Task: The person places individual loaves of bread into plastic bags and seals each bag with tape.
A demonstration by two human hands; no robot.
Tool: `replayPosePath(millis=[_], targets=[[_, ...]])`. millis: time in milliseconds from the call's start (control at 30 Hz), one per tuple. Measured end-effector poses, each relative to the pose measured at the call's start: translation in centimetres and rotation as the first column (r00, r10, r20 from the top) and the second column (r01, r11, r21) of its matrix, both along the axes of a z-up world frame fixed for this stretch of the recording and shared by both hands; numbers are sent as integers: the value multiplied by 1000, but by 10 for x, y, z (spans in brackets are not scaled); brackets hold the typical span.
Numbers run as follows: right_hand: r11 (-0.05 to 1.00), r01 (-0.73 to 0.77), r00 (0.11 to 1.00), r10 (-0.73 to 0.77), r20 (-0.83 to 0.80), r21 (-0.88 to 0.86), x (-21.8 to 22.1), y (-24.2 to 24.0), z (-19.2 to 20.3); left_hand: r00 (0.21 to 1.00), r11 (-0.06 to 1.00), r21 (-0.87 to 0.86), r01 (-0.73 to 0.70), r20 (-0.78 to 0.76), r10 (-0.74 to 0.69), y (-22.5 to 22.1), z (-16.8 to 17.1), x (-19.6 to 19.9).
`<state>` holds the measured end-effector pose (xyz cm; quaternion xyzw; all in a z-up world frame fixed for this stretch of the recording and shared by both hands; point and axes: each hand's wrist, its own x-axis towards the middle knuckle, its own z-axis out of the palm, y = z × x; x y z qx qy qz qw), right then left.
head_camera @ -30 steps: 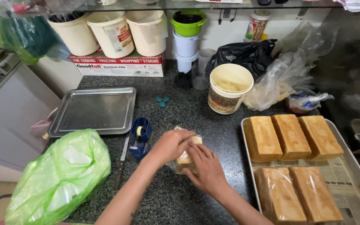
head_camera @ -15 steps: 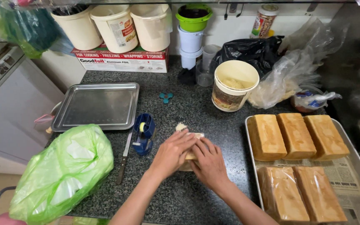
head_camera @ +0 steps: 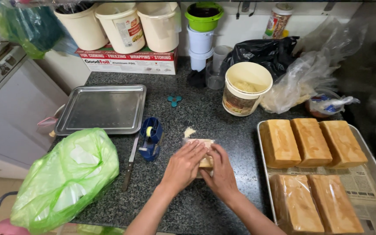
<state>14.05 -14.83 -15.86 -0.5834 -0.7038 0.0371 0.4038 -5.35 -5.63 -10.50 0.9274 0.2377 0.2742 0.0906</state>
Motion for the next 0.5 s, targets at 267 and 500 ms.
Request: replayPosePath(millis=[267, 500], targets=[[1000, 16, 994, -15, -111, 7, 6, 8, -3, 937, 957, 291, 16, -339, 87, -26, -17, -11], [961, -79, 995, 90, 31, -264, 16, 31, 35, 974, 983, 175, -50, -209, 87, -5, 10, -43]])
